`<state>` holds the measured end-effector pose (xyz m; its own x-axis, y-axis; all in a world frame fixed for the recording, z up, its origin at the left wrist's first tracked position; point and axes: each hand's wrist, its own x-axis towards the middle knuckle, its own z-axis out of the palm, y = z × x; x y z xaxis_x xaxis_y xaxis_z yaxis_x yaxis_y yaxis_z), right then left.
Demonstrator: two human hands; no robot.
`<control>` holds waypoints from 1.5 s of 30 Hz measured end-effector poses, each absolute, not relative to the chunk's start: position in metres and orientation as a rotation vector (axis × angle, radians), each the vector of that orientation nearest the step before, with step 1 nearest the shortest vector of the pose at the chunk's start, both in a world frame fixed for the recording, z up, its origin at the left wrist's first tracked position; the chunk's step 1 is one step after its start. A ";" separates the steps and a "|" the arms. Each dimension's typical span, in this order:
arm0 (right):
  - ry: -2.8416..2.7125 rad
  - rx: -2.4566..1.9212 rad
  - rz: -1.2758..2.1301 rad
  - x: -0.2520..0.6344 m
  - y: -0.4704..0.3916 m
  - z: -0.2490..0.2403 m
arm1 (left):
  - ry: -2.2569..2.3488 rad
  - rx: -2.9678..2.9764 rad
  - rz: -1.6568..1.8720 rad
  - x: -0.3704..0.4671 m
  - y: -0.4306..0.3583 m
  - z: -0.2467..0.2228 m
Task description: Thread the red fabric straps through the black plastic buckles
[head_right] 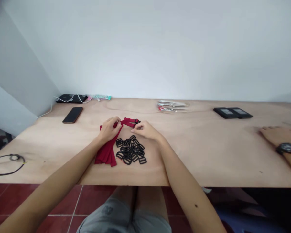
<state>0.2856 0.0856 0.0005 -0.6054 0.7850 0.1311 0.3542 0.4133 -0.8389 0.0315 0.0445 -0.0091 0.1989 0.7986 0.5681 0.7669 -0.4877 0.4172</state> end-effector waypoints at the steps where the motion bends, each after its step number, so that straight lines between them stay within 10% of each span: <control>1: -2.178 -0.949 1.131 0.288 0.086 0.002 | 1.562 2.416 1.189 0.032 0.044 -0.009; 45: -2.198 -0.875 1.291 0.284 0.086 -0.005 | 1.358 2.486 1.008 0.035 0.049 -0.016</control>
<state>0.2842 0.0864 -0.0052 -0.7014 0.7106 0.0565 0.2969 0.3633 -0.8831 0.0349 0.0486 -0.0161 0.3702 0.7884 0.4914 0.6982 -0.5850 0.4126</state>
